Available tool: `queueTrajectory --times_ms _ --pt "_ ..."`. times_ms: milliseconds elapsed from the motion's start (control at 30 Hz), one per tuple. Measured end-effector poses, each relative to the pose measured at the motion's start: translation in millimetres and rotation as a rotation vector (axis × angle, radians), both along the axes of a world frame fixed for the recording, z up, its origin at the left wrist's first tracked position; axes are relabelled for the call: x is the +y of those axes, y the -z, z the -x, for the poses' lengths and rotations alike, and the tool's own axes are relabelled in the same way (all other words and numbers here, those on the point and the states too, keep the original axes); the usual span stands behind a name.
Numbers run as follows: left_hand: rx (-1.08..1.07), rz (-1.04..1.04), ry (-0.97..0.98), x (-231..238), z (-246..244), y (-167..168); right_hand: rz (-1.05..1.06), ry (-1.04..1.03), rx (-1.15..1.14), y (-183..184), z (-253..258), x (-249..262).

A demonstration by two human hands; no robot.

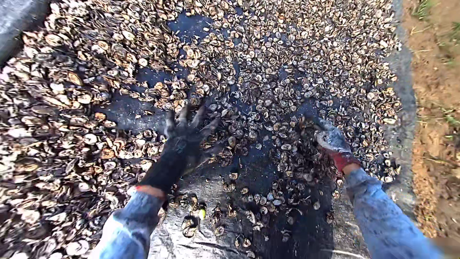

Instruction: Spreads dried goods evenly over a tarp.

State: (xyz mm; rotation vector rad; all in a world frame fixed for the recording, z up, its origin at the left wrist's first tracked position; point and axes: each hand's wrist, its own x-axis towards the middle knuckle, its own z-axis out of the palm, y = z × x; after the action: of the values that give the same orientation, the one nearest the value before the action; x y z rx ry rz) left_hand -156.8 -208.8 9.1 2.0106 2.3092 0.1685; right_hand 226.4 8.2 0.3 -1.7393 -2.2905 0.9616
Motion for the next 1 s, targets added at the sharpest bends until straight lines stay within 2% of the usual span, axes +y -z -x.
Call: queueTrajectory --times_ms 67,167,200,267,367,433,500,600,700,767,800,867,933,1000 --pt "0.046 -0.042 -0.243 -80.4 9.4 -3.4 -0.113 0.011 -0.073 -0.2 1.5 2.7" --pt "0.077 0.028 -0.812 -203.4 18.7 9.4 -0.167 -0.067 -0.334 26.9 15.8 -25.3" --pt "0.006 0.045 -0.941 -227.8 14.6 16.3 -0.133 -0.1 -0.394 32.1 21.7 -51.7" --pt "-0.1 -0.039 -0.984 -242.8 -12.3 33.4 -0.052 -0.207 -0.487 24.7 29.4 -106.3" --pt "-0.202 -0.235 -0.824 -216.9 -58.7 41.8 0.063 -0.151 -0.383 3.8 37.0 -141.3" --pt "-0.189 -0.304 -0.628 -180.7 -70.3 36.4 0.102 -0.058 -0.265 -13.6 42.9 -128.2" --pt "-0.138 -0.333 -0.456 -127.0 -61.8 24.6 0.007 -0.043 -0.186 -12.8 40.8 -110.4" --pt "-0.196 -0.031 -0.372 -24.3 -56.9 6.0 -0.174 -0.146 -0.171 -3.2 59.7 -81.1" --pt "-0.258 0.173 -0.277 46.4 -84.9 16.8 -0.334 -0.406 -0.262 8.9 98.8 -53.5" --pt "-0.291 0.226 -0.142 53.8 -105.0 21.5 -0.436 -0.529 -0.338 29.5 96.8 -5.6" --pt "-0.288 0.245 -0.082 52.9 -108.3 24.4 -0.477 -0.497 -0.387 32.2 87.1 19.5" --pt "-0.252 0.252 -0.035 49.3 -107.4 31.2 -0.357 -0.274 -0.498 29.3 55.6 50.6" --pt "-0.251 0.161 -0.096 55.3 -115.3 30.7 -0.179 -0.054 -0.497 34.0 14.7 57.3" --pt "-0.278 0.062 -0.131 64.8 -144.1 36.1 -0.149 0.013 -0.409 50.6 -22.7 20.1"
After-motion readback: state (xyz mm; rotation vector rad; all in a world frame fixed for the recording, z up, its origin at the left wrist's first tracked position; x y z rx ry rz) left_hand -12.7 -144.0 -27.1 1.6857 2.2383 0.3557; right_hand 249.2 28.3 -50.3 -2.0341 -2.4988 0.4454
